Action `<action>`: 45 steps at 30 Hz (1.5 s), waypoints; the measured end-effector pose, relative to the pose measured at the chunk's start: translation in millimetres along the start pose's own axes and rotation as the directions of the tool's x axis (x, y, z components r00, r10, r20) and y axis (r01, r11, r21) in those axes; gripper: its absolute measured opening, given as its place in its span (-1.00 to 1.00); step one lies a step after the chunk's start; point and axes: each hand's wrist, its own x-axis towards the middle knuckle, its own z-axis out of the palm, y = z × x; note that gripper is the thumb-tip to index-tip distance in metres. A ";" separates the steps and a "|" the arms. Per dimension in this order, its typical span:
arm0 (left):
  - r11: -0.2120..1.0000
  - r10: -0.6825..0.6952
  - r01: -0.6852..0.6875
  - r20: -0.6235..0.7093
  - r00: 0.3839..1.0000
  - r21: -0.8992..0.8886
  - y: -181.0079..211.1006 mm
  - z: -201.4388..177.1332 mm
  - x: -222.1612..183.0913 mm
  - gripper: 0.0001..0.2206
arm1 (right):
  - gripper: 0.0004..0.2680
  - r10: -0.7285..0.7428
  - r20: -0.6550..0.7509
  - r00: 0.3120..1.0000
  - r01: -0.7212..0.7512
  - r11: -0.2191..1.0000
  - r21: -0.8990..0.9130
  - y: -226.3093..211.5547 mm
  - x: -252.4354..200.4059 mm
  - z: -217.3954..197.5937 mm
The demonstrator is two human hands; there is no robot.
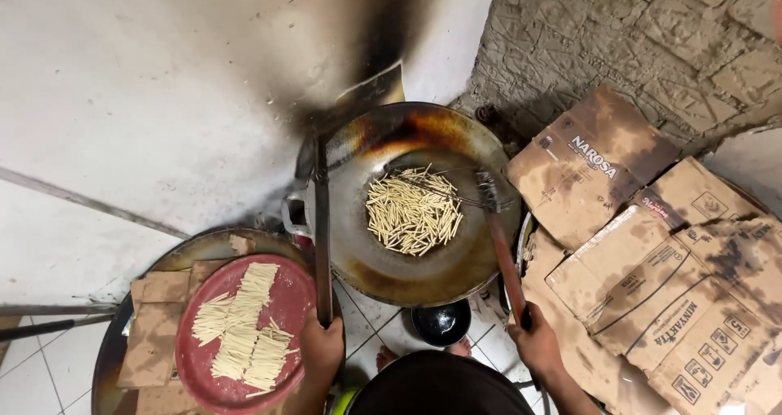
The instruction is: Frying noodles in a large wok using a metal strainer to stir and lift them.
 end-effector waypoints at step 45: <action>0.914 -0.405 0.396 -0.129 0.905 -0.090 -69.2 23.4 -33.4 -0.52 | -0.60 0.158 0.172 0.972 -0.160 0.987 0.001 -107.0 141.6 65.5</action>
